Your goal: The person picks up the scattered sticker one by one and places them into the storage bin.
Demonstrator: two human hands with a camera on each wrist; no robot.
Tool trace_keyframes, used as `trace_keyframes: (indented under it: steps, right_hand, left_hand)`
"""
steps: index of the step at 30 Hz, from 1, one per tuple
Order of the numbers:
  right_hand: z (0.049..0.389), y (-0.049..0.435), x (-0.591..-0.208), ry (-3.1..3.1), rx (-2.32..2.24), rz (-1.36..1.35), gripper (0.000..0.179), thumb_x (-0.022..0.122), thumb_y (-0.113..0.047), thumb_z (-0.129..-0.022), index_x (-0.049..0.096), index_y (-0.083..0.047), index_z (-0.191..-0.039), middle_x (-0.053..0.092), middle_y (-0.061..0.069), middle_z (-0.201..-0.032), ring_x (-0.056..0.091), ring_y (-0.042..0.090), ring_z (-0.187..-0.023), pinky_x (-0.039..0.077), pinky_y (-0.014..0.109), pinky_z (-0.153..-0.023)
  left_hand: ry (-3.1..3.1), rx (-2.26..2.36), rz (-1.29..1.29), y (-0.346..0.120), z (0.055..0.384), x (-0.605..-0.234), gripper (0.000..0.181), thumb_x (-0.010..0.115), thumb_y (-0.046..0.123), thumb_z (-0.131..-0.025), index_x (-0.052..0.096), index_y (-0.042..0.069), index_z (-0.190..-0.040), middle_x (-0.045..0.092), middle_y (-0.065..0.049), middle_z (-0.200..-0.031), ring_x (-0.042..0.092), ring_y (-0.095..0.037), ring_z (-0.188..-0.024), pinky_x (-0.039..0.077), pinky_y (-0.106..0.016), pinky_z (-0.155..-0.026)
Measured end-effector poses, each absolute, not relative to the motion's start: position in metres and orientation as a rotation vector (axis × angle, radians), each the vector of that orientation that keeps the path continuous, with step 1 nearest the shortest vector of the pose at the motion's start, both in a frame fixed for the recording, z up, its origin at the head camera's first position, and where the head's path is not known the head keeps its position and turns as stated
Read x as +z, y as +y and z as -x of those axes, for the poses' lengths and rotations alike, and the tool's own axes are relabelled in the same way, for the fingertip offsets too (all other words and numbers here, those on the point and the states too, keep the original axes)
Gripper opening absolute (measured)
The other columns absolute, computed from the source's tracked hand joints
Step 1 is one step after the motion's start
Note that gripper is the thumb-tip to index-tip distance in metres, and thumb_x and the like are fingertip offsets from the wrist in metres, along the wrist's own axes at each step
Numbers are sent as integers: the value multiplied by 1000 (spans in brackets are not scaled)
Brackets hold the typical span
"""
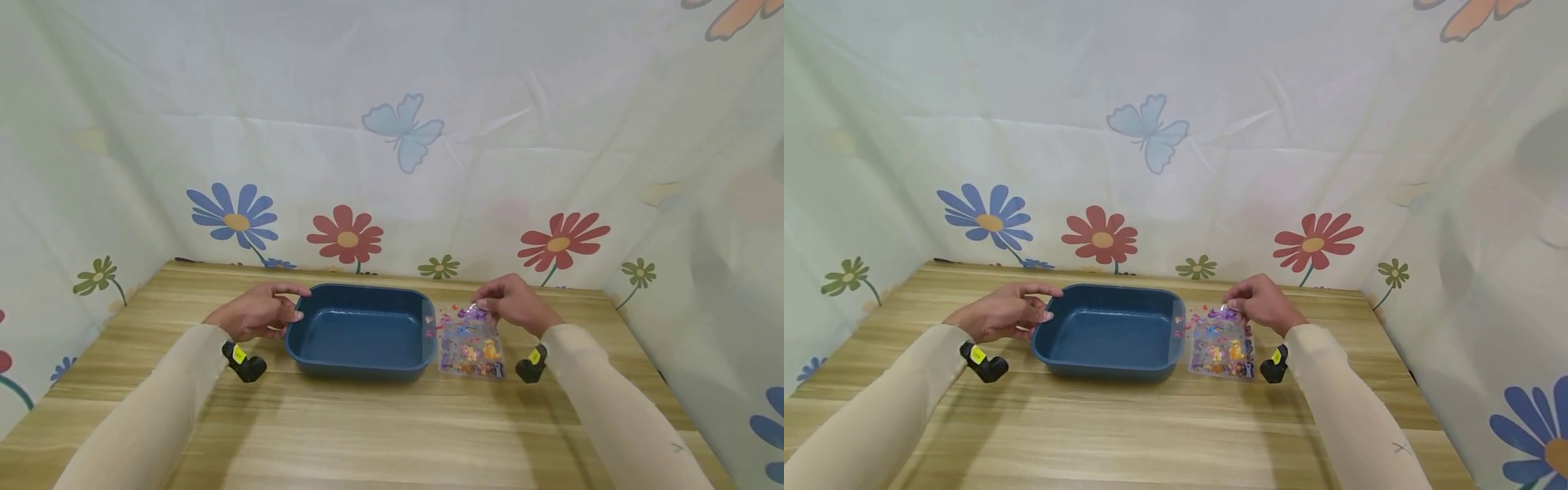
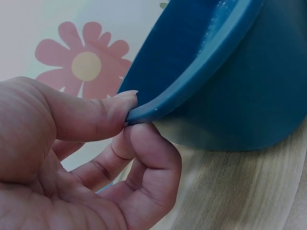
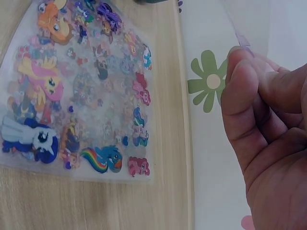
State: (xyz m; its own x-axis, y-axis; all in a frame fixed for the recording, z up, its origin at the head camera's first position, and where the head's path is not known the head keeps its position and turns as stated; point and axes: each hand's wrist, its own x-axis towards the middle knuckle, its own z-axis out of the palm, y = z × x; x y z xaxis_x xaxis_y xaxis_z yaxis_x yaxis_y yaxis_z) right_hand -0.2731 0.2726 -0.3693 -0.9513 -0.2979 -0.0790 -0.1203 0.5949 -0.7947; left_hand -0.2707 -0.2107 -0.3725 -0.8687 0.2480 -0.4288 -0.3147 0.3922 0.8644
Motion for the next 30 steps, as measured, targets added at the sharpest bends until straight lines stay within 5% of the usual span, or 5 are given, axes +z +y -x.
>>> trace_keyframes:
  steps: [30]
  right_hand:
    - [278, 257, -374, 2598, -1317, 316, 23, 62, -5, -102, 72, 8, -117, 76, 16, -99, 65, 18, -74, 59, 28, -67]
  left_hand:
    - [2165, 1487, 40, -211, 272, -374, 62, 69, 9, -97, 46, 13, -154, 63, -7, -93, 59, -20, -72, 58, -31, -71]
